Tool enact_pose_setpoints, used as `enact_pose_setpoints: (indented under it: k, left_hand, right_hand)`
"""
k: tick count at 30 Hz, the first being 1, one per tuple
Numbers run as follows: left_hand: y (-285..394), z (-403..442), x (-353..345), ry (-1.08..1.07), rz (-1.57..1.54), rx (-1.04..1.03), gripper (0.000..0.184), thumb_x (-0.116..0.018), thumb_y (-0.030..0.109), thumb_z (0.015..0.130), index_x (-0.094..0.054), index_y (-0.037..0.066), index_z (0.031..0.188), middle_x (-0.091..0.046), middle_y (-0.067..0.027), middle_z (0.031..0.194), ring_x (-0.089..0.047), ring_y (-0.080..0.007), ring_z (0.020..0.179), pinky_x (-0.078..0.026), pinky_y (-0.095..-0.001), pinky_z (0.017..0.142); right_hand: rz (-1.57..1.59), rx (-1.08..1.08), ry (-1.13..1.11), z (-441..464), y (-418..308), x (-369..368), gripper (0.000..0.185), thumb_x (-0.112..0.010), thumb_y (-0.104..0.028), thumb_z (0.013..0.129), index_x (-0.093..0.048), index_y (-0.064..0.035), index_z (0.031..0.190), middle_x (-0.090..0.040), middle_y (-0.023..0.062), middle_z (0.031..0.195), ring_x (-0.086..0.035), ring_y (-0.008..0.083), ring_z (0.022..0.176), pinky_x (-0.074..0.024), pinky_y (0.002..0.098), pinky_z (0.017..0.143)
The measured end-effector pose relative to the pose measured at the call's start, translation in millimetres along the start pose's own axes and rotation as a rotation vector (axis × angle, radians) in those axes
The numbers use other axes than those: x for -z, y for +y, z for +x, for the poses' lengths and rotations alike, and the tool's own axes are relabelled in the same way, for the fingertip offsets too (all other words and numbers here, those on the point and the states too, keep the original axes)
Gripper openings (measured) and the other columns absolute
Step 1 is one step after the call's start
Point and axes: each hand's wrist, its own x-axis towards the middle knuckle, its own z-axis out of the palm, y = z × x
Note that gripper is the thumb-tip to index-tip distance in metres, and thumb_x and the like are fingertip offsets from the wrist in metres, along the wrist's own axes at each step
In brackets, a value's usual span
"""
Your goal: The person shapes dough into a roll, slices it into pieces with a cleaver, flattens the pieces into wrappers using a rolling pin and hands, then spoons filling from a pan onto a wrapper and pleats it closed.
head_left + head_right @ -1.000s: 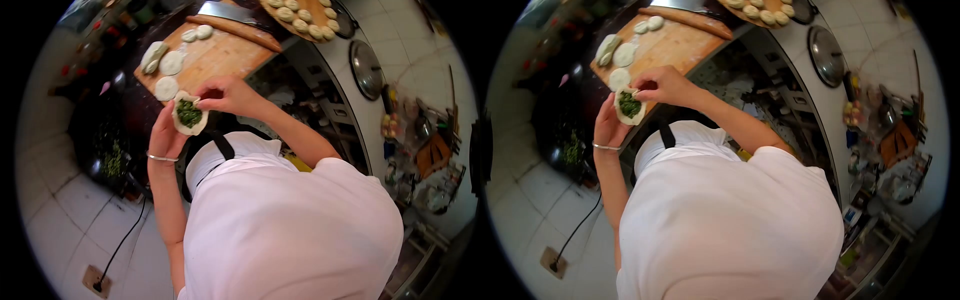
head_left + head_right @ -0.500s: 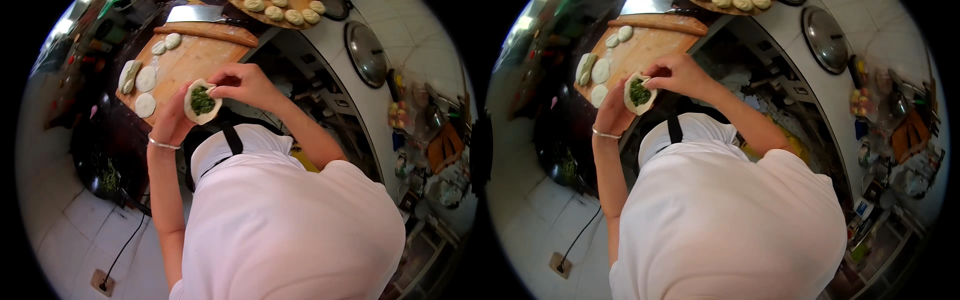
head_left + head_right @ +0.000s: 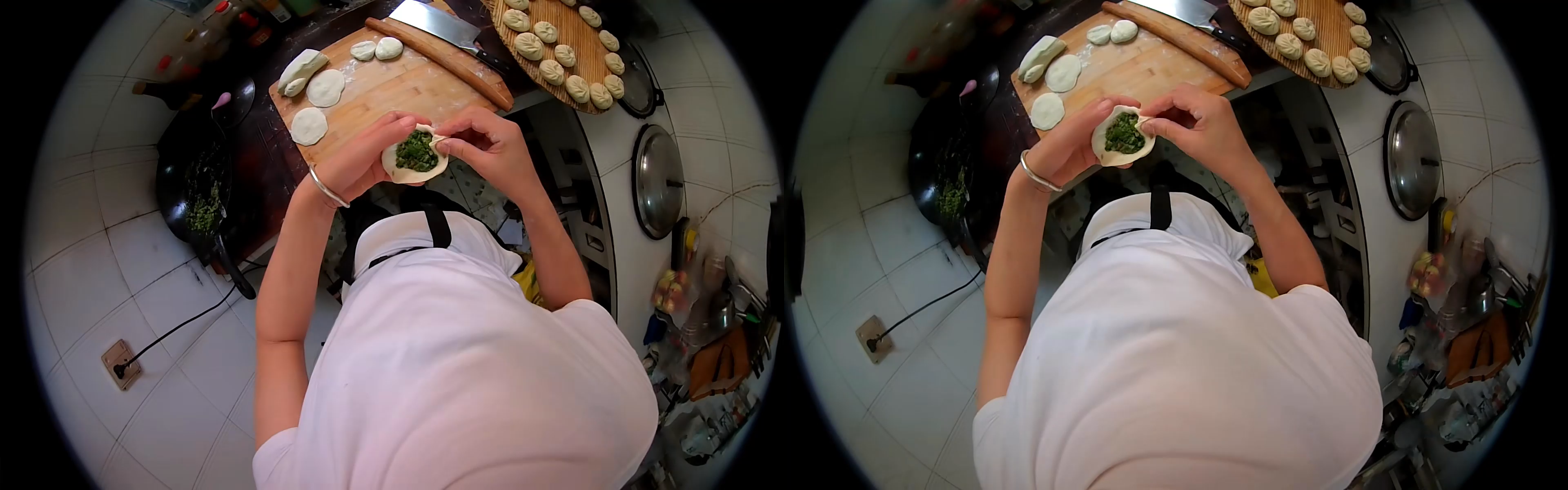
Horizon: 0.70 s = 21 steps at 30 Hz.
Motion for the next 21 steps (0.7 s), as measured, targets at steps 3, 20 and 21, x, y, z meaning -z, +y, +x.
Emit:
enact_pose_setpoints:
  k: [3,20,21]
  left_hand:
    - [-4,-3,6,0.087,-0.084,-0.031,0.042,-0.043,0.037,0.099,-0.048,0.007,0.128,-0.06,-0.007,0.114,-0.061,-0.0149,0.1,-0.054,-0.0314,0.083]
    - [-14,-3,8,0.178,-0.475,-0.296,0.06,-0.041,0.049,0.096,-0.044,0.001,0.131,-0.054,-0.0144,0.126,-0.056,-0.0205,0.113,-0.044,-0.0407,0.098]
    - [-16,-3,0,0.122,-0.579,-0.335,0.062,-0.041,0.051,0.095,-0.042,0.001,0.132,-0.053,-0.0158,0.127,-0.055,-0.0225,0.114,-0.043,-0.0444,0.1]
  right_hand:
    - [-0.086,0.09,-0.023,-1,-3,-3,0.016,-0.07,0.0,0.081,-0.067,-0.0006,0.096,-0.064,0.0021,0.089,-0.059,0.0052,0.075,-0.0481,0.0186,0.065]
    - [0.036,0.098,0.182,11,-18,-37,0.011,-0.072,-0.004,0.08,-0.068,0.001,0.089,-0.065,0.0044,0.086,-0.06,0.0073,0.07,-0.0502,0.0205,0.063]
    - [0.033,0.102,0.18,12,-18,-39,0.011,-0.072,-0.004,0.08,-0.068,0.001,0.089,-0.065,0.0044,0.086,-0.06,0.0073,0.07,-0.0502,0.0205,0.063]
